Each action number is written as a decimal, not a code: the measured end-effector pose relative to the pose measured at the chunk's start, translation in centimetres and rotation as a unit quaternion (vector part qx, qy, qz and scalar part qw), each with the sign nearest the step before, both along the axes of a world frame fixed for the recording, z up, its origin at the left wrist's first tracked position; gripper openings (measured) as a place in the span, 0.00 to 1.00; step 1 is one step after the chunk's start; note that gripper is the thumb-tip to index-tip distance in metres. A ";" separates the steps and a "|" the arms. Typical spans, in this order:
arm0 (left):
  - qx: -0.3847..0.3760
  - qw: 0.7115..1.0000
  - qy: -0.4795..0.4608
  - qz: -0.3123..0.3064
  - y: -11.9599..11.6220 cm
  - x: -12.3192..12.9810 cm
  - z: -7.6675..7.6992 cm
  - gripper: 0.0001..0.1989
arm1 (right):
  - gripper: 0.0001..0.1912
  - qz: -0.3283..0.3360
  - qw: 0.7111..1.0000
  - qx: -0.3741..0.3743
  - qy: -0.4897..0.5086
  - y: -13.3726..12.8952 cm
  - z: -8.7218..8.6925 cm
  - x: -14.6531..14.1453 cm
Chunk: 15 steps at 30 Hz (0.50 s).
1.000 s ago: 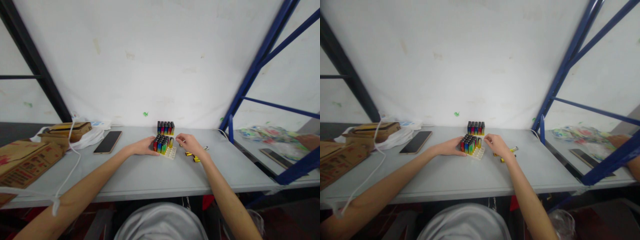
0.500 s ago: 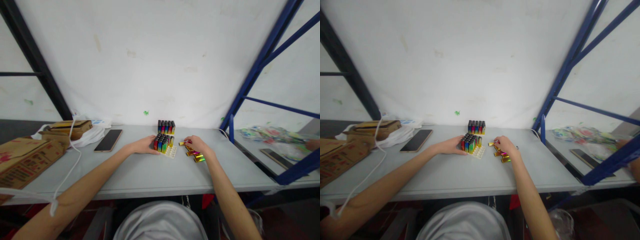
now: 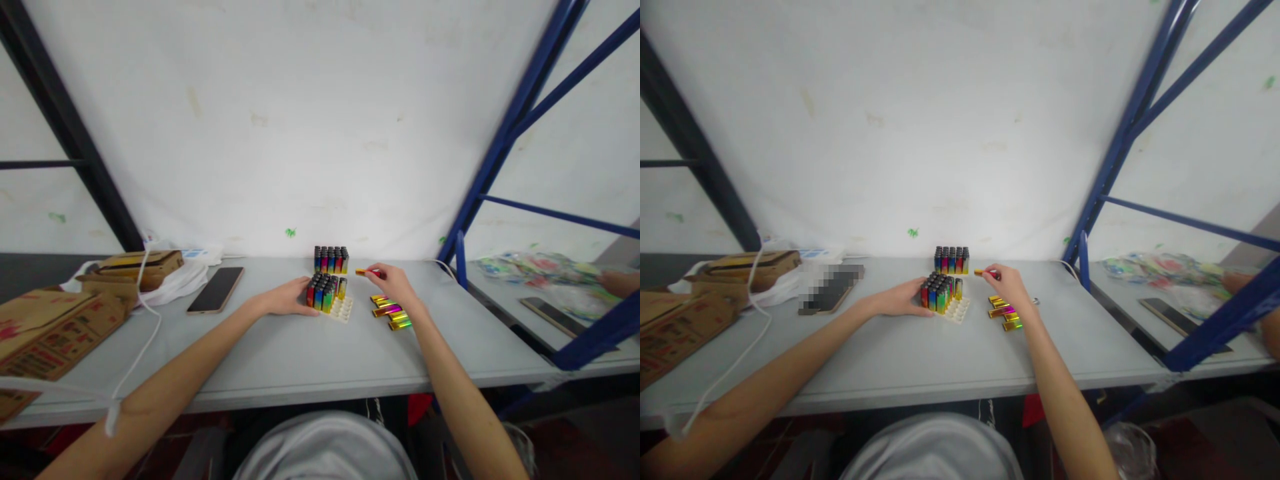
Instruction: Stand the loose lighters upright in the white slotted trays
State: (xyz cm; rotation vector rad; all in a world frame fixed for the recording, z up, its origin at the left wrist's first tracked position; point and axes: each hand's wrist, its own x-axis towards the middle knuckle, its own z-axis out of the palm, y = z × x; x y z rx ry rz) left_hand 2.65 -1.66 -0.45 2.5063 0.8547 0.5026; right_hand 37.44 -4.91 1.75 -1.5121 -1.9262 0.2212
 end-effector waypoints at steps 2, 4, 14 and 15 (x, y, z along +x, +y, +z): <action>0.004 1.000 -0.004 0.001 0.0 0.0 0.0 0.42 | 0.21 0.028 0.998 0.012 0.059 -0.2 0.4 -0.6; 0.007 1.000 -0.007 0.001 0.0 0.0 -0.1 0.42 | 0.26 0.052 0.993 0.013 0.109 -0.4 0.8 -1.4; 0.000 1.000 -0.015 -0.010 -0.1 0.1 0.1 0.42 | 0.34 0.138 0.920 -0.094 0.355 -2.6 1.9 -5.5; -0.002 1.000 -0.015 -0.010 -0.2 0.1 0.1 0.42 | 0.33 0.134 0.910 -0.108 0.377 -2.8 2.1 -5.8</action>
